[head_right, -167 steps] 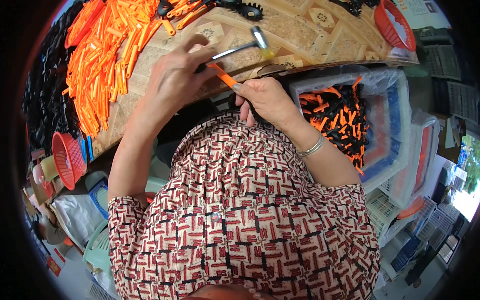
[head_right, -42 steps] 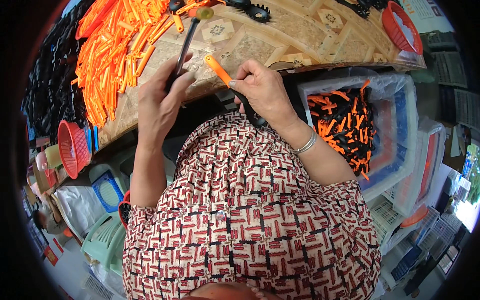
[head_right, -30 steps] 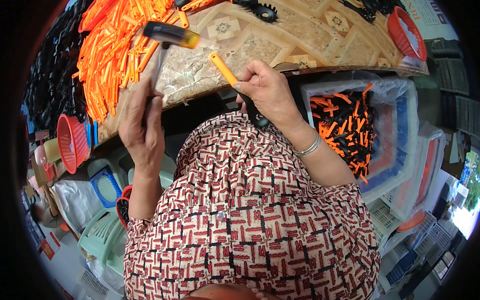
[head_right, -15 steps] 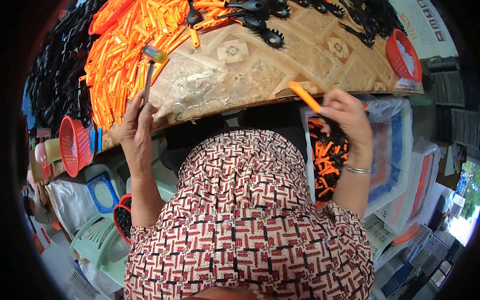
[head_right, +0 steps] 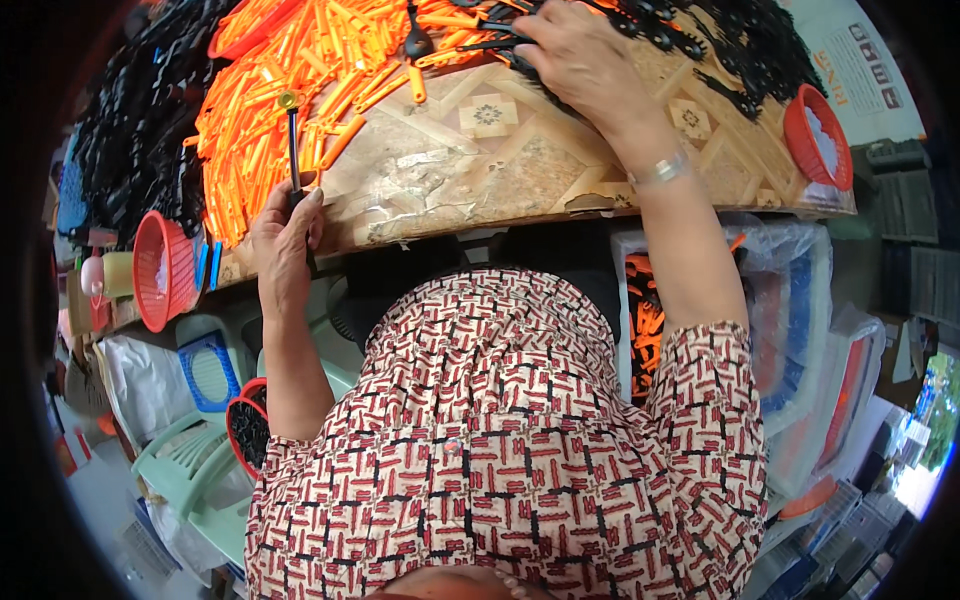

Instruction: The person assembles orange plastic handles with black plastic heads using a hammer. They repeatedly pick up a handle and a head, insert the head into the handle, and strike the connection with a hammer to secure it. The finished items are placed on the table.

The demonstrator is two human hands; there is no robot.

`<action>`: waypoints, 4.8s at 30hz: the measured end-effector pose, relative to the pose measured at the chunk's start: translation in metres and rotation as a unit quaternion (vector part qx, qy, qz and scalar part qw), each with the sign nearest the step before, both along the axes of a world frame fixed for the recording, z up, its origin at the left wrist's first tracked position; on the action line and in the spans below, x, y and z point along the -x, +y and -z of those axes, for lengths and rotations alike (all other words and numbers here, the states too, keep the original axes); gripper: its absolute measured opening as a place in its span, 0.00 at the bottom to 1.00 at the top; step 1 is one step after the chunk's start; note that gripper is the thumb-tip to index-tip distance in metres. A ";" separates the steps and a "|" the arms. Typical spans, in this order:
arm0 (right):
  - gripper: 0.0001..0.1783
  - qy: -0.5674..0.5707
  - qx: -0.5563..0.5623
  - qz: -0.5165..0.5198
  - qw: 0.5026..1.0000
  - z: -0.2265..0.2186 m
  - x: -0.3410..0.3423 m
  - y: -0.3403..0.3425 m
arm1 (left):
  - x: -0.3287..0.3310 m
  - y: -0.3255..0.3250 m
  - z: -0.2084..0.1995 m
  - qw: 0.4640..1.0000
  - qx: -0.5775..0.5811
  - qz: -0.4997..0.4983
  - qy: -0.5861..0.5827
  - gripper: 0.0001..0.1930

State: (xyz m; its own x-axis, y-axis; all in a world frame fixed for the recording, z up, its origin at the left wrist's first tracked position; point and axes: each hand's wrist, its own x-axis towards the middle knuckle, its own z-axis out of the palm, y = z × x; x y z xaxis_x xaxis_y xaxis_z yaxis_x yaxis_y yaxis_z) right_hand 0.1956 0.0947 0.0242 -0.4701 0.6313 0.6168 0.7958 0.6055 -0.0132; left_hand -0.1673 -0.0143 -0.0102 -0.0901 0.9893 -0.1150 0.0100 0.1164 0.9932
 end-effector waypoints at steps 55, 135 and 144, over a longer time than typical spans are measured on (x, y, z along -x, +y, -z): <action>0.15 0.437 0.590 0.075 0.675 0.046 0.022 -0.173 | -0.125 0.038 -0.027 0.830 -0.207 0.405 0.323 0.09; 0.46 -0.228 0.505 0.157 0.818 0.228 -0.159 -0.230 | 0.019 0.000 -0.012 0.987 -0.024 -0.011 0.157 0.17; 0.43 -0.340 0.525 0.291 0.724 0.222 -0.216 -0.277 | 0.010 0.006 -0.032 0.986 -0.006 -0.035 0.163 0.15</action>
State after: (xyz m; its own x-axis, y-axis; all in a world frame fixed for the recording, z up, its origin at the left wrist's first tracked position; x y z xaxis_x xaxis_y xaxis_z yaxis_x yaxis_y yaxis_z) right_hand 0.4115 -0.1826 -0.1977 0.0937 0.7983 -0.5949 0.9509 0.1053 0.2911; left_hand -0.1773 -0.0084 0.0217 -0.1889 0.9804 -0.0559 0.3217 0.1156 0.9398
